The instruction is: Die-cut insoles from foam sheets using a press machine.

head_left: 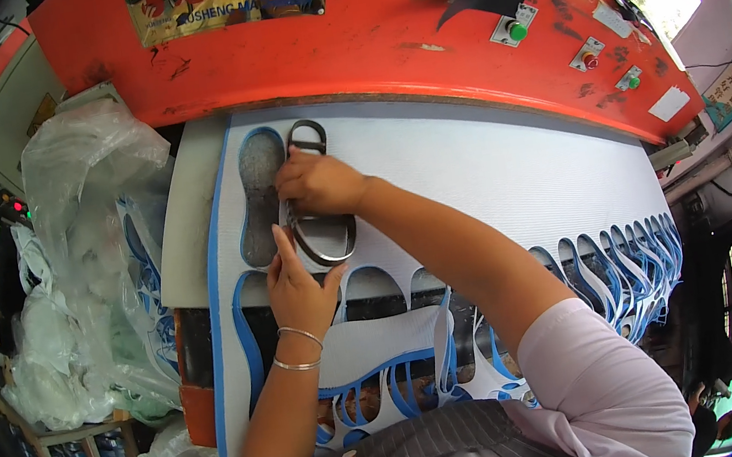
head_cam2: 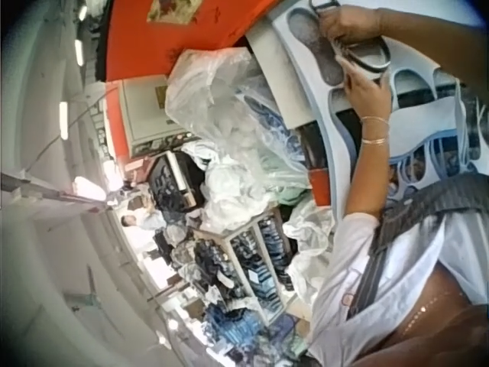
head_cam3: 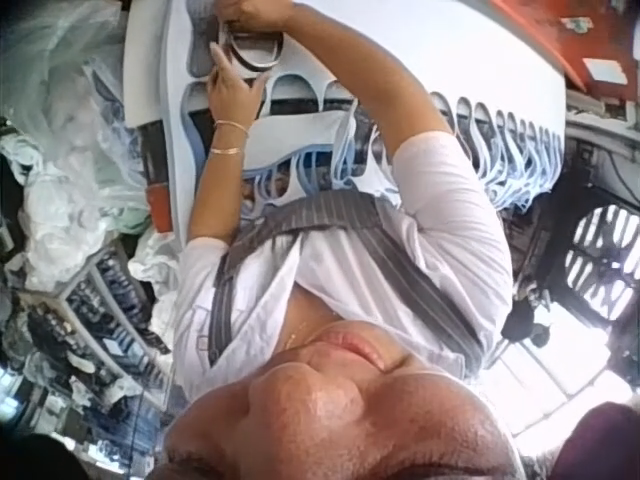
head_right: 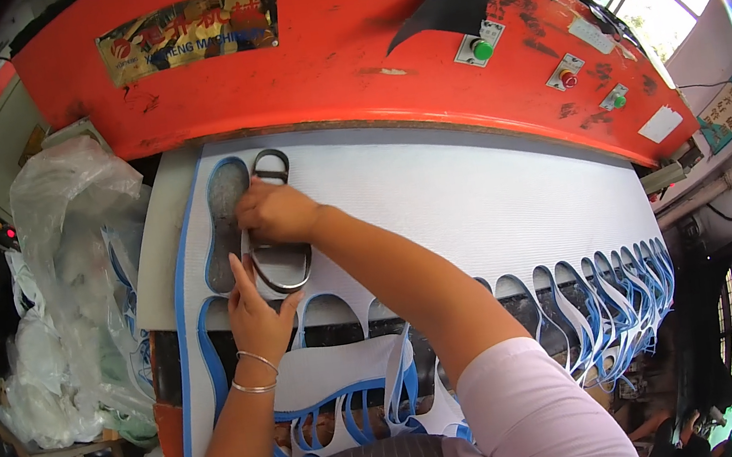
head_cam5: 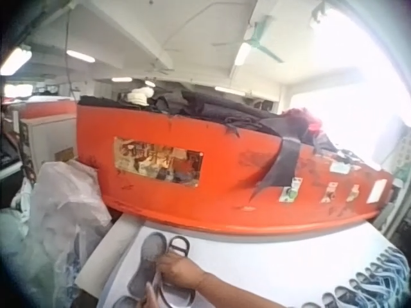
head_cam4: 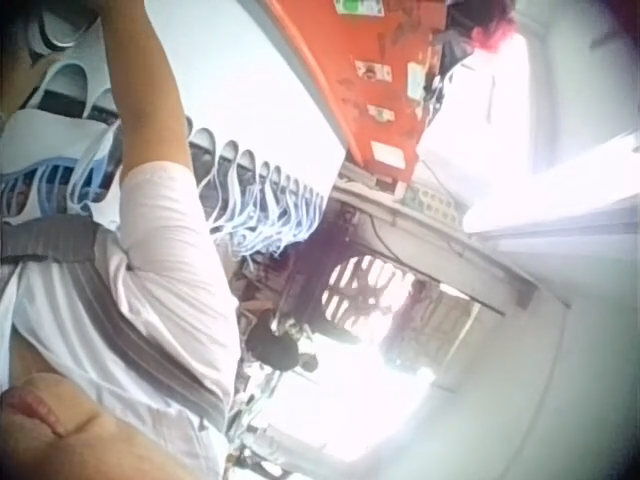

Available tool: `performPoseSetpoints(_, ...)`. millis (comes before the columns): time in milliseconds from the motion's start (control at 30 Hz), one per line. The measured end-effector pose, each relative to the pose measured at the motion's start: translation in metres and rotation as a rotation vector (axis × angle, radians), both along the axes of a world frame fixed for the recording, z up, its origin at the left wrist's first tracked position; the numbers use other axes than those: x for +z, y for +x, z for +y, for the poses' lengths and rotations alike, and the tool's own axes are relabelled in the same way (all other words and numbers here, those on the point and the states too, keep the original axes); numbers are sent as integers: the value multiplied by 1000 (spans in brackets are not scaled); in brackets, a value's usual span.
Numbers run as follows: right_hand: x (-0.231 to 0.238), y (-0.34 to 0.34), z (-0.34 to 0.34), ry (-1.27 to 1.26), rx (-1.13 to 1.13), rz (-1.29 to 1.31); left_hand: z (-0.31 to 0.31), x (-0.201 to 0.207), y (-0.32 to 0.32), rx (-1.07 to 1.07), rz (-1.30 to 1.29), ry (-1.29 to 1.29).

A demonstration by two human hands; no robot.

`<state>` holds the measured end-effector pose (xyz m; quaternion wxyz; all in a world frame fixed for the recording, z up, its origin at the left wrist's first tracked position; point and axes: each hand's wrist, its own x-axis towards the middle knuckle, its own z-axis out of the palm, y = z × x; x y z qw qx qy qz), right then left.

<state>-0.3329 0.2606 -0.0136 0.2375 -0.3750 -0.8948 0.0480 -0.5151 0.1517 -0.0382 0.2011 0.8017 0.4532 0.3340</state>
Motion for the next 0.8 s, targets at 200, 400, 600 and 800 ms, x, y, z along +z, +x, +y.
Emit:
performPoseSetpoints(200, 40, 80, -3, 112, -418, 1009, 15, 8, 19, -113, 426, 214)
performPoseSetpoints(400, 80, 93, -52, -174, -957, 380, 77, 77, 68, -435, 835, -56)
performPoseSetpoints(600, 33, 73, -38, -724, -1139, 265, 145, -17, 87, -108, 453, 135)
performPoseSetpoints(800, -3, 58, -72, -449, -863, 270, 152, -21, 86, -31, 428, -38)
